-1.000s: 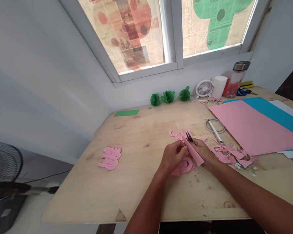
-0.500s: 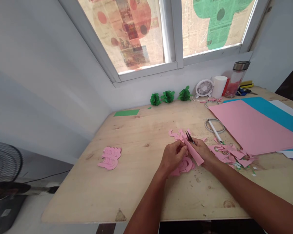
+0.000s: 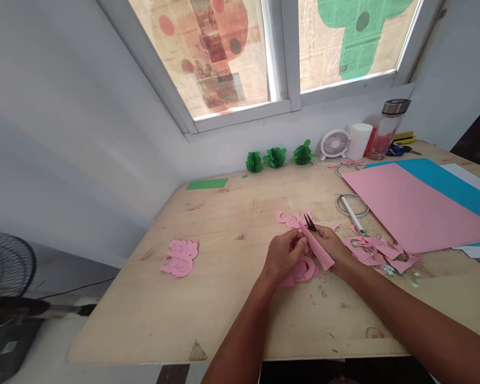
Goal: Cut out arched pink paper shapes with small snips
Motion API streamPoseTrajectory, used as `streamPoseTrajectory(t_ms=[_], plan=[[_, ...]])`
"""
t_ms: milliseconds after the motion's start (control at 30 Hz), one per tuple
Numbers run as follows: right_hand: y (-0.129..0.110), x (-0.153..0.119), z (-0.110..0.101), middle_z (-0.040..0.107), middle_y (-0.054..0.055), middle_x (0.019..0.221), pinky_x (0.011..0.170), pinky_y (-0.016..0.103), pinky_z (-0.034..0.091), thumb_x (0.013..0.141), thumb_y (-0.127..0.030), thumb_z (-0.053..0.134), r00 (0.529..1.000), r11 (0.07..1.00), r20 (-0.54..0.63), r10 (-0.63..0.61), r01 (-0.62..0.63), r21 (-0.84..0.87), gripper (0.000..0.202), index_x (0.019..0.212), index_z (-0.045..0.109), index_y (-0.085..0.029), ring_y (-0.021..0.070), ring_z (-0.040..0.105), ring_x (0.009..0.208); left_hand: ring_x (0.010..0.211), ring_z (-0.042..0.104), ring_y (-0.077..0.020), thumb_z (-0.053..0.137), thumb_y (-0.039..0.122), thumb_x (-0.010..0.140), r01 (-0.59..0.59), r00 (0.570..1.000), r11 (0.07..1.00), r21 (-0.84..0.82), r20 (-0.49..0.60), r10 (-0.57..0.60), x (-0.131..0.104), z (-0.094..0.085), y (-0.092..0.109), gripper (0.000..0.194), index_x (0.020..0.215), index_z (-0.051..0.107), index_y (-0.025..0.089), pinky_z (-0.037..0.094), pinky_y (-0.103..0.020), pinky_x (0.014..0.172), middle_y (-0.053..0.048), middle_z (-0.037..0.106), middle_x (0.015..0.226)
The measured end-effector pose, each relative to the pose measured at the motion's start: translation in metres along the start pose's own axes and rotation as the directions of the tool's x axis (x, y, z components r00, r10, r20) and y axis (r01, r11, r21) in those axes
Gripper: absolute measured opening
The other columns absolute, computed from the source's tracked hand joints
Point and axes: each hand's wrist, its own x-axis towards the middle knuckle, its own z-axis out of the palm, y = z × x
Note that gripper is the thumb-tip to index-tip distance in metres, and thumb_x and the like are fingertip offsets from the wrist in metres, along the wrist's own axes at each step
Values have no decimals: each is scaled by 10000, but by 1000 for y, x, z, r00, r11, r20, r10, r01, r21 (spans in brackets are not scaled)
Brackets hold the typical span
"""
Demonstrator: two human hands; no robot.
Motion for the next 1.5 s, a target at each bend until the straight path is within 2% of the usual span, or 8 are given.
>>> streamPoseTrajectory(t_ms=[433,600,967,1267,1500], plan=[[1,1,0,446,-62,436,399,223,253,579,-485,756,1000,1000,9,-10,10,-11,381,639,562,-162,83,379,398,588,504,-120,448,300,855,-1,1000,1000,2,0,1,0,1,-1,247,706,591,165,370,-237,571,-7,610,657],[2,2,-1,468,-45,449,402,232,278,592,-563,711,999,997,-7,-31,31,-72,427,648,584,-160,101,414,407,591,507,-121,453,297,848,0,1000,1000,6,-6,0,0,1,-2,239,705,593,166,370,-237,568,-7,612,660],[1,1,-1,484,-39,453,402,232,297,594,-542,716,1000,996,-11,-21,20,-83,404,658,603,-159,106,429,408,587,505,-121,450,296,847,1,1000,1000,6,-11,-1,1,1,-1,240,701,594,170,374,-231,564,-9,614,655],[0,0,0,451,-62,438,394,219,274,569,-499,756,1000,1000,-3,-5,5,-7,389,633,574,-161,83,391,397,588,507,-123,452,297,842,-4,1000,1000,19,-11,4,0,0,-1,240,695,594,172,378,-232,559,-13,620,663],[0,0,0,474,-46,449,405,232,297,575,-557,722,1000,999,-13,-14,13,-49,428,660,597,-157,103,428,410,599,519,-127,447,310,844,-9,1000,1000,18,-9,10,0,1,-2,250,703,599,171,392,-237,572,-16,627,671]])
